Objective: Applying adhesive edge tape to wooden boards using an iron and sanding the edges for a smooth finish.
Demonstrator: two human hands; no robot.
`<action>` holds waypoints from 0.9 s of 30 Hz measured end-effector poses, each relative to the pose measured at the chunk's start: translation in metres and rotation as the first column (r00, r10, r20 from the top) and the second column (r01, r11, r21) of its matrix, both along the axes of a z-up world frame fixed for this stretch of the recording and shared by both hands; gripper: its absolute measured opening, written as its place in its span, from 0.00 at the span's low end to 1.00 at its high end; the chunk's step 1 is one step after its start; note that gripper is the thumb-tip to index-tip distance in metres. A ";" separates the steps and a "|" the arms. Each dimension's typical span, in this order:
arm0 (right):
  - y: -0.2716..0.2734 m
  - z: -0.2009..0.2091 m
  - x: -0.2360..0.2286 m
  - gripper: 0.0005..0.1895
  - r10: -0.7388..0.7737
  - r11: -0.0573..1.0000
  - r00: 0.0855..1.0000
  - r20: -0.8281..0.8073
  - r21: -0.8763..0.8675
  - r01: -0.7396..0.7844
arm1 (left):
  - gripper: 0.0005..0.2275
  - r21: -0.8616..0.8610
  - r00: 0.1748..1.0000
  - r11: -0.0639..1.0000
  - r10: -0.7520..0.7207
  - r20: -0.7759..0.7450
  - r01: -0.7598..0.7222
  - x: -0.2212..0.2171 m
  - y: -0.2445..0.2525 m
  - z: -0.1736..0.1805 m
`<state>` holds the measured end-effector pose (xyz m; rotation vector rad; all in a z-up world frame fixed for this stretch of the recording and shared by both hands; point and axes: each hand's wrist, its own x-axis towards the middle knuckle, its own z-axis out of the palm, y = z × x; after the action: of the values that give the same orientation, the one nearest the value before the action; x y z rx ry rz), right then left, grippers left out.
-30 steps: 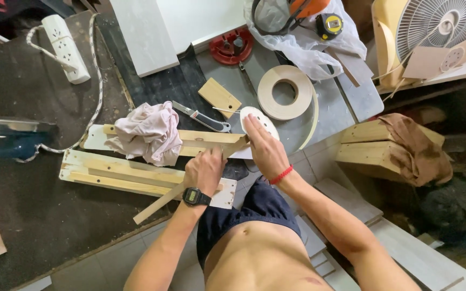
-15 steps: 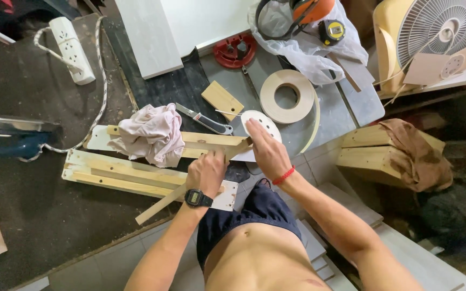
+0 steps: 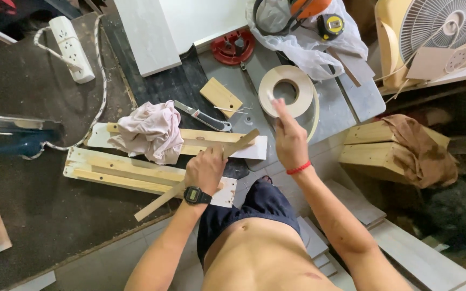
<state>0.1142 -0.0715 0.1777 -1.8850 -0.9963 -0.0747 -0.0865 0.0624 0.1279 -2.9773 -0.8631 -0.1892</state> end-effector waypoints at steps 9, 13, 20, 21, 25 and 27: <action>0.010 -0.022 -0.050 0.27 0.133 0.953 0.986 0.104 -0.288 -0.098 | 0.15 -0.013 1.000 1.000 -0.005 0.009 0.005 0.001 0.002 -0.006; 0.016 -0.019 -0.049 0.26 0.039 0.960 0.998 -0.049 -0.277 -0.051 | 0.14 -0.043 1.000 0.999 -0.006 0.000 0.006 -0.001 0.005 0.007; -0.002 -0.050 -0.037 0.26 0.093 0.962 0.993 0.066 -0.265 -0.073 | 0.12 -0.087 0.999 0.996 -0.035 -0.009 0.034 -0.005 0.003 0.006; -0.002 -0.055 -0.039 0.26 0.092 0.963 0.992 0.081 -0.262 -0.068 | 0.13 -0.089 0.999 0.996 -0.031 -0.012 0.030 -0.006 0.005 0.006; -0.014 -0.051 -0.037 0.27 0.132 0.962 0.984 0.118 -0.256 -0.098 | 0.13 -0.062 0.999 0.998 -0.032 -0.035 0.030 -0.009 0.003 -0.004; -0.010 -0.047 -0.042 0.27 0.113 0.968 0.992 0.052 -0.232 -0.098 | 0.13 -0.097 0.999 0.995 -0.039 -0.019 0.037 -0.011 0.009 -0.016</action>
<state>0.0723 -0.0816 0.1304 -2.0444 -1.1901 0.0444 -0.0970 0.0718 0.1114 -3.0810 -0.8375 -0.1206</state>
